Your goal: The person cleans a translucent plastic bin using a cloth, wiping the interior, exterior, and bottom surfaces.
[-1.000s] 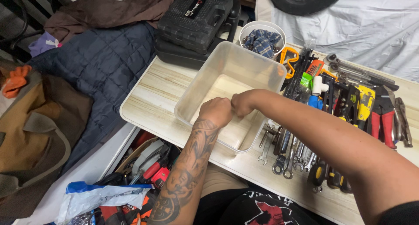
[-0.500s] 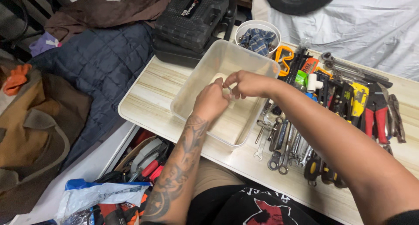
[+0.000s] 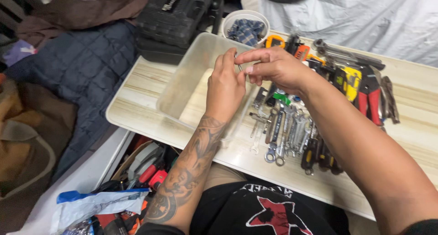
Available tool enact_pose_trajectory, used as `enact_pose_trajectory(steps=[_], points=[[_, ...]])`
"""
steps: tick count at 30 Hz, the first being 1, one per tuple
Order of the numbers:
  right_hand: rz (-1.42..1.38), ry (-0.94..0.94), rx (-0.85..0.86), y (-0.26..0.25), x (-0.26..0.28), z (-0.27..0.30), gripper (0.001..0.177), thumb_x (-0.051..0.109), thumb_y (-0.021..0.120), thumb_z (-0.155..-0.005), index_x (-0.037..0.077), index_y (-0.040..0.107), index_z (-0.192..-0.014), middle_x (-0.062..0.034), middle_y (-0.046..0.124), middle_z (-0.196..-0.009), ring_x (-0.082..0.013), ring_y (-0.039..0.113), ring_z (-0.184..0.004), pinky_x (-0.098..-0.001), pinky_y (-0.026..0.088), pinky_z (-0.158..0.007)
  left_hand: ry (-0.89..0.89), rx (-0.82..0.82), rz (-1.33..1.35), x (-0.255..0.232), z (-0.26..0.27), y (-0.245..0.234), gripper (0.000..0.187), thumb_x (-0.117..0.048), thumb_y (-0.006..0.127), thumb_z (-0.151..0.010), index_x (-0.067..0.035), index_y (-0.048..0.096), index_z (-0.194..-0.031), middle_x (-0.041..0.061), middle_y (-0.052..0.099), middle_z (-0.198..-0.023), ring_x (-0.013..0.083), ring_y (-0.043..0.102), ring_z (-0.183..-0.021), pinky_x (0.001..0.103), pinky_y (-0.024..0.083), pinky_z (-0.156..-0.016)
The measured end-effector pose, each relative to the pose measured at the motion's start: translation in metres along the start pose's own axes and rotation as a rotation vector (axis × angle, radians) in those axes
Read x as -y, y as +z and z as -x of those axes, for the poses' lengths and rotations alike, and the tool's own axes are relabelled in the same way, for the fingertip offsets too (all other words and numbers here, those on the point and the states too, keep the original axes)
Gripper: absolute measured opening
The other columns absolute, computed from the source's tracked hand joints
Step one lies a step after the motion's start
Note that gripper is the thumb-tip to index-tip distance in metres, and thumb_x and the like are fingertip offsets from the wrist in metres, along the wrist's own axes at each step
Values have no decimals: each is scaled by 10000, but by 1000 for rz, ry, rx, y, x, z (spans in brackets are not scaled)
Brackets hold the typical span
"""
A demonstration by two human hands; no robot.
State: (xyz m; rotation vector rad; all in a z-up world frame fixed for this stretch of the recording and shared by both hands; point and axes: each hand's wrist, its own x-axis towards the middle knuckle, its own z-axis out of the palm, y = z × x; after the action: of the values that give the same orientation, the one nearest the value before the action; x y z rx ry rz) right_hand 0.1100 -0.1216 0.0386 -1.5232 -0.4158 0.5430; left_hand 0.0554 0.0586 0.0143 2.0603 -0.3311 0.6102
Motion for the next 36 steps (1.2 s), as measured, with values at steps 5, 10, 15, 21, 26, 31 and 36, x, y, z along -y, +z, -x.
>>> enact_pose_trajectory(steps=[5,10,15,21,26,31,36], points=[[10,-29,-140,-10,-5,38,353,89,696,-938,-2,694,-1279,-32,729,-922,-90,639,-772,-232,510,-708,11,11,37,-24,9,26,517,20,649,-883,-24,497,-1375,221,612,-1229,444,656,-1064,496,552,-859],[-7,-97,-388,-25,-21,63,185,57,710,-901,53,630,-1068,-24,733,-892,-94,648,-641,-233,527,-592,30,81,81,-38,24,59,518,38,616,-878,-25,494,-1377,236,608,-1227,451,644,-1077,501,543,-874],[154,-38,-508,-45,-63,76,164,62,741,-909,62,690,-1065,-7,662,-801,-58,585,-593,-206,464,-530,42,145,190,-40,47,88,600,69,634,-807,-9,478,-1381,251,633,-1239,460,636,-1101,503,532,-872],[297,144,-565,-60,-118,88,71,93,735,-913,26,715,-923,-19,697,-743,-56,612,-578,-220,453,-495,-215,313,211,-15,75,128,442,20,695,-813,-15,561,-1234,187,705,-1009,357,721,-926,431,574,-771],[320,212,-646,-64,-141,99,68,62,727,-893,3,723,-859,-50,693,-710,-94,639,-558,-250,475,-493,-302,372,229,9,100,159,273,10,635,-837,-21,651,-1108,146,732,-840,306,750,-799,414,587,-712],[340,269,-657,-58,-152,100,88,85,697,-893,12,736,-862,-54,720,-696,-119,667,-547,-295,518,-521,-286,399,67,20,109,166,202,-30,621,-842,-36,676,-1036,149,744,-839,326,745,-790,442,580,-705],[564,242,-596,-51,-158,98,96,140,721,-884,52,756,-898,-111,732,-710,-188,707,-614,-369,550,-621,-319,492,-102,20,111,158,155,-60,613,-864,-47,683,-1001,184,749,-871,373,732,-835,496,557,-728]])
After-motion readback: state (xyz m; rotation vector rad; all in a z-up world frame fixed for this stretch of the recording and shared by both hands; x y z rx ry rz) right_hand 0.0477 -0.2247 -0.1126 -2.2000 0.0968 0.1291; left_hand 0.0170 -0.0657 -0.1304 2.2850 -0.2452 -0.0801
